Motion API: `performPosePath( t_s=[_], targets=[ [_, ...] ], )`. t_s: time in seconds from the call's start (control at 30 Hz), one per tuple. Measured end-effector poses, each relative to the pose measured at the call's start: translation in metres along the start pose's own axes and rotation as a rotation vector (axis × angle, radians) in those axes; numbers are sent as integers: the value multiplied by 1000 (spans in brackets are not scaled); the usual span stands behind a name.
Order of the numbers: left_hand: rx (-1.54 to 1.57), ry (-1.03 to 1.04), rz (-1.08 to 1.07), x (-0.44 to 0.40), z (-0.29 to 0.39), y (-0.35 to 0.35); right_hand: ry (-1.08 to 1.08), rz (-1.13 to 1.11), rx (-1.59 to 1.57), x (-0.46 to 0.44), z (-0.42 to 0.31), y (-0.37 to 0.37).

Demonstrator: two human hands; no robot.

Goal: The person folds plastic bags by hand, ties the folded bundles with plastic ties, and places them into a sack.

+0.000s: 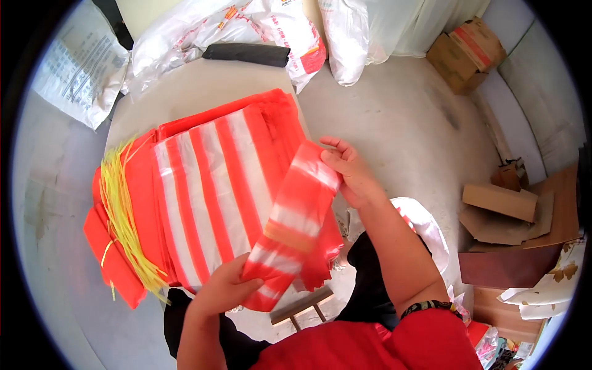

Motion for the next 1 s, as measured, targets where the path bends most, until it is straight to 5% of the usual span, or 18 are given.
performPosePath(
  t_s=[0.2,0.3,0.4,0.7,0.9,1.0],
  targets=[
    [-286,62,116,21,-14,-47,82,-249,954,20,-10,24],
    [-601,-89,245,15,-16,-51,3,-195,1115,29,13,44],
    [-762,-63,459,5,-12,-41,-852,-704,1418,20,39,43],
    [-738,155,545,-40,-7,-13,-426,-946,1569,13,79,65],
    [-657,7,344,-47,-2,-25,-325,-1074,1611,2,84,65],
    [-569,20,374,-47,-5,-24,-236,-956,1580,2,85,71]
  ],
)
Point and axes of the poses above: each hand's wrist, its own x-axis away from the middle knuckle, its own y-axis out of the palm, z = x × y, the point moved 1 cm from there along -x, towards the middle knuckle, and after that the axes turned 15 degrees about -x, right-handed, at the moved point
